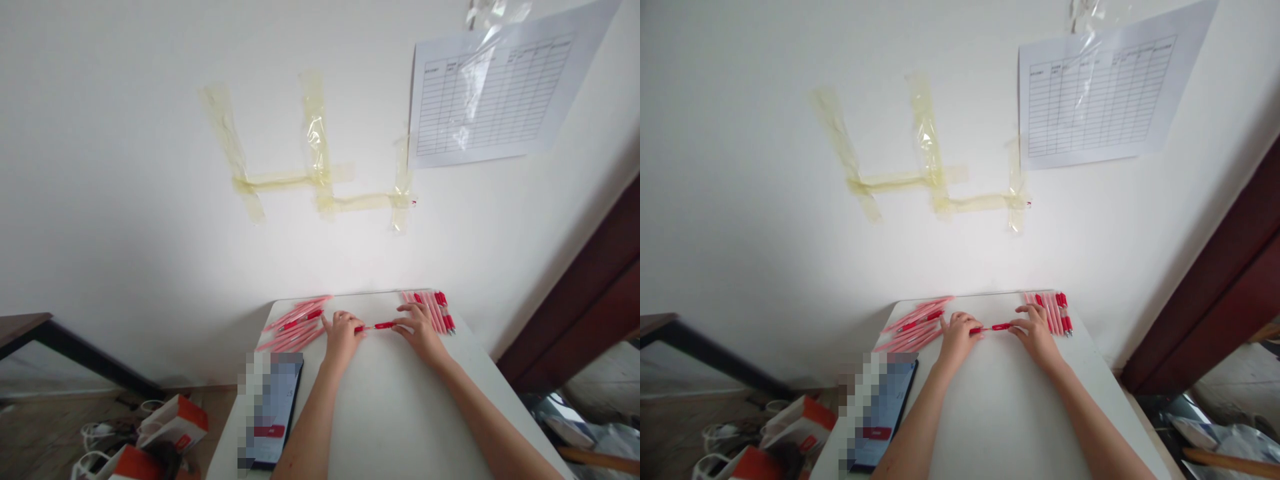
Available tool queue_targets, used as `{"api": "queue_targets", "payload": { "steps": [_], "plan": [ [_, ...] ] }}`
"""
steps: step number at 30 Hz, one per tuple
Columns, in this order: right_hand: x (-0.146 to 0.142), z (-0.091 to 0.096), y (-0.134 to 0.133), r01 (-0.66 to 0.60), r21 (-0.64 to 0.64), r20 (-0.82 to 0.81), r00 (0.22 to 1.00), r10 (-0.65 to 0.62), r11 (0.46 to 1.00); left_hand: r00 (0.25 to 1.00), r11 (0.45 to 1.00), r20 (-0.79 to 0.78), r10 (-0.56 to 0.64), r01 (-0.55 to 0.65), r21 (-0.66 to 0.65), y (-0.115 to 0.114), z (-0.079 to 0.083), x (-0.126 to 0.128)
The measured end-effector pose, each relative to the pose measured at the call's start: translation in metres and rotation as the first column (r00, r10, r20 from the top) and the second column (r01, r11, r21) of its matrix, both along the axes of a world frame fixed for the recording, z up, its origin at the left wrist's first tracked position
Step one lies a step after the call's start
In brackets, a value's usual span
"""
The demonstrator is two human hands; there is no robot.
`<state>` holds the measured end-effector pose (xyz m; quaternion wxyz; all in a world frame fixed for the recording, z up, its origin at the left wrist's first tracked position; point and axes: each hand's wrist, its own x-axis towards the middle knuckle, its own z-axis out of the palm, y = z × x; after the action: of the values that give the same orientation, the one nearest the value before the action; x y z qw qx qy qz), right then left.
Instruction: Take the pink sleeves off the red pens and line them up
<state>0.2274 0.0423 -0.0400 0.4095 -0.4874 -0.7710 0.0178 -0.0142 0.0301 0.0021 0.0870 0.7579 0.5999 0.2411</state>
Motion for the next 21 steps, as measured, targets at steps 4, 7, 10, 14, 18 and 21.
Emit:
{"api": "queue_targets", "payload": {
  "steps": [4,7,10,14,18,21],
  "plan": [
    [0.01,-0.002,0.004,0.034,0.012,0.011,0.999,-0.034,0.999,0.999,0.999,-0.006,0.036,-0.037,-0.024,0.003,0.002,-0.008],
    [0.014,-0.003,0.006,0.045,0.002,0.024,0.999,-0.045,0.999,0.999,0.999,0.005,0.046,-0.046,-0.015,0.003,0.002,-0.01],
    [0.013,-0.003,0.005,0.047,-0.011,0.041,0.998,-0.046,0.999,0.999,0.999,0.009,0.035,-0.035,0.004,0.003,0.001,-0.009],
    [0.009,-0.001,0.002,0.04,-0.017,0.068,0.997,-0.038,0.999,0.999,0.999,0.029,0.019,-0.02,0.039,0.002,0.002,-0.006],
    [0.005,0.0,0.0,-0.017,-0.028,0.085,0.996,0.02,0.999,0.999,0.997,0.039,-0.013,0.01,0.072,0.0,0.004,-0.003],
    [0.005,0.001,0.001,-0.058,-0.036,0.073,0.996,0.061,0.998,0.998,0.995,0.046,-0.042,0.037,0.094,-0.001,0.005,-0.001]
  ]
}}
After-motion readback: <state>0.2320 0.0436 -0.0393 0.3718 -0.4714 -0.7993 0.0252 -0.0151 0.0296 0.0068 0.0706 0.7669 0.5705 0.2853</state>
